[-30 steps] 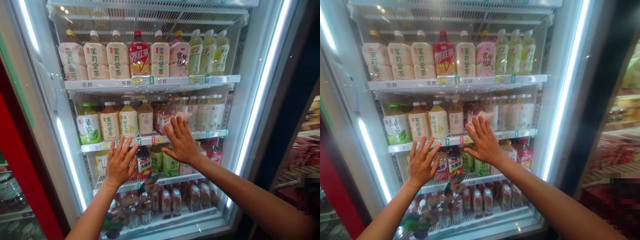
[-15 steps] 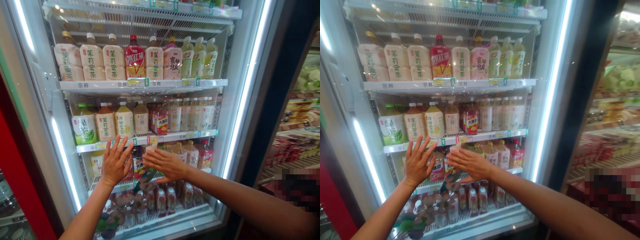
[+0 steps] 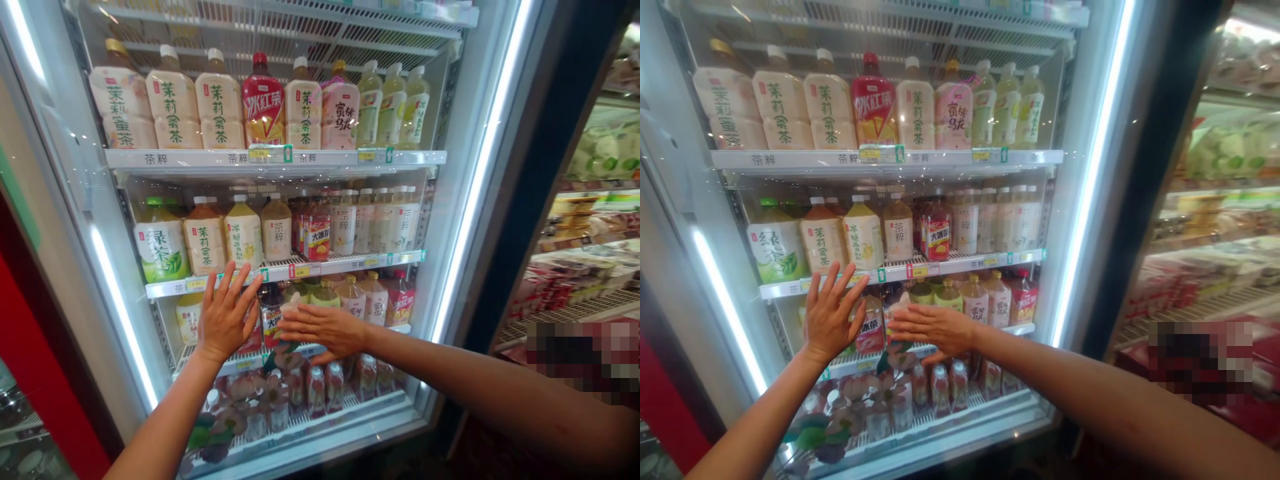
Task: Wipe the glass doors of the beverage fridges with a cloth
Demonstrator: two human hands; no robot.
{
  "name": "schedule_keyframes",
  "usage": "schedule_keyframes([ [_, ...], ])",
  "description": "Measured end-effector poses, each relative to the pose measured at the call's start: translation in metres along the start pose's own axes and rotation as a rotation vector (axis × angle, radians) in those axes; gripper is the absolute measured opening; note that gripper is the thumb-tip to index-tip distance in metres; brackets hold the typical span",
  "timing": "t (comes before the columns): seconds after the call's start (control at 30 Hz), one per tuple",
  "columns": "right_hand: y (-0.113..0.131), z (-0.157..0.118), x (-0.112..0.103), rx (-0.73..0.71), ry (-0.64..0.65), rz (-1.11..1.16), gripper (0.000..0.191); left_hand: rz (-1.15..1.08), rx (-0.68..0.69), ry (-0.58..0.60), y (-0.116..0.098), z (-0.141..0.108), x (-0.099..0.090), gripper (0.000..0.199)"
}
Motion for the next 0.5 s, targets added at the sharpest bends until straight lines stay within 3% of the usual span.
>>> schedule_keyframes([
  [0.07, -0.031, 0.01, -0.028, 0.084, -0.007, -0.043, 0.089, -0.003, 0.0, -0.004, 0.0, 0.001, 0.0, 0.074],
  [0.17, -0.083, 0.029, -0.074, 0.353, -0.117, -0.098, 0.096, 0.001, -0.006, -0.013, -0.001, 0.001, -0.001, 0.076],
  [0.23, -0.099, 0.037, -0.086, 0.49, -0.189, -0.1, 0.102, 0.001, -0.007, -0.012, -0.001, 0.001, 0.0, 0.076],
  [0.33, -0.076, 0.034, -0.062, 0.464, -0.202, -0.078, 0.105, -0.003, -0.006, 0.0, -0.001, -0.001, 0.001, 0.075],
  [0.43, -0.022, 0.015, -0.016, 0.161, -0.083, -0.032, 0.097, 0.001, -0.003, 0.005, 0.0, -0.002, 0.001, 0.072],
  [0.5, 0.003, 0.001, 0.003, -0.045, 0.02, -0.002, 0.091, 0.004, 0.0, 0.008, 0.001, -0.002, 0.001, 0.07],
])
Point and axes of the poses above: each hand's wrist, its own z-axis towards the middle knuckle, its own x-axis out of the palm, y = z × x, the point moved 4 cm from there along z, towards the middle knuckle, and after that the axes turned 13 degrees about z, right-handed, at the moved point
